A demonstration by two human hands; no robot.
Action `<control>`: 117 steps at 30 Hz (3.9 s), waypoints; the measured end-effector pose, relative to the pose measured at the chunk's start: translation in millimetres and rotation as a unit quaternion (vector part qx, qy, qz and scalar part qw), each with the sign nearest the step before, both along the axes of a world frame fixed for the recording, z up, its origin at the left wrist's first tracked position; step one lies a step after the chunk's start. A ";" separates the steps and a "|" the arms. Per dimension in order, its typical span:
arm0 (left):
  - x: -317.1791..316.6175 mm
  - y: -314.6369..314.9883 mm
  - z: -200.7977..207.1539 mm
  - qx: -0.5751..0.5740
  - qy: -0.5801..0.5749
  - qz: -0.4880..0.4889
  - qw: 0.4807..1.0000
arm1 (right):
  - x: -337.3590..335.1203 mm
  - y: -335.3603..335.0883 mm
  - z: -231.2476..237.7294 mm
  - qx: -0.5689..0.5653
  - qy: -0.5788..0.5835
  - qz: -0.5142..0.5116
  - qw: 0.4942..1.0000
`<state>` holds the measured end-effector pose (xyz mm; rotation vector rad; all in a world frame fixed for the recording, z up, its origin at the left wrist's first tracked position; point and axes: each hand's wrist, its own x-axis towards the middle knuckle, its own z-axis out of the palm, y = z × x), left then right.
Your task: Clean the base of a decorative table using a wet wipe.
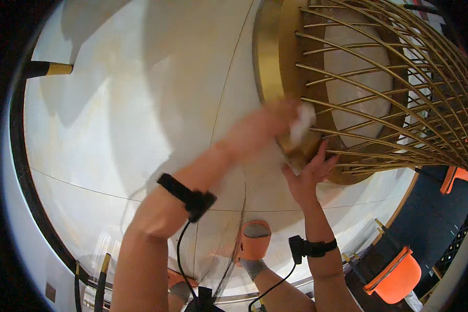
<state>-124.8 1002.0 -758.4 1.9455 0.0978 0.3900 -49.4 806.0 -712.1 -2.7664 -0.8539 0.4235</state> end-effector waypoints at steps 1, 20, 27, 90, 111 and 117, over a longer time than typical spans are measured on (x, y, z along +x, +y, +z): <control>9.7 25.0 4.9 -0.076 0.010 0.081 0.994 | 0.3 2.8 1.7 -0.020 -0.004 -0.023 1.000; 2.5 -148.0 26.4 -0.217 0.048 0.392 0.893 | 2.4 -6.2 25.7 0.016 0.019 0.041 0.999; -39.0 -194.0 54.8 -0.547 0.180 0.214 0.789 | -36.9 -48.8 92.4 0.035 0.264 0.040 0.963; -217.8 -147.0 84.9 -0.603 0.179 0.262 0.732 | -54.3 196.6 23.6 0.350 0.259 -0.322 0.841; -256.6 -151.5 103.8 -0.529 0.228 0.281 0.767 | -31.9 69.7 35.6 -0.160 0.014 0.352 0.922; -319.5 -142.0 154.4 -0.497 0.256 0.313 0.767 | -42.5 -0.3 62.4 -0.429 -0.112 0.258 0.858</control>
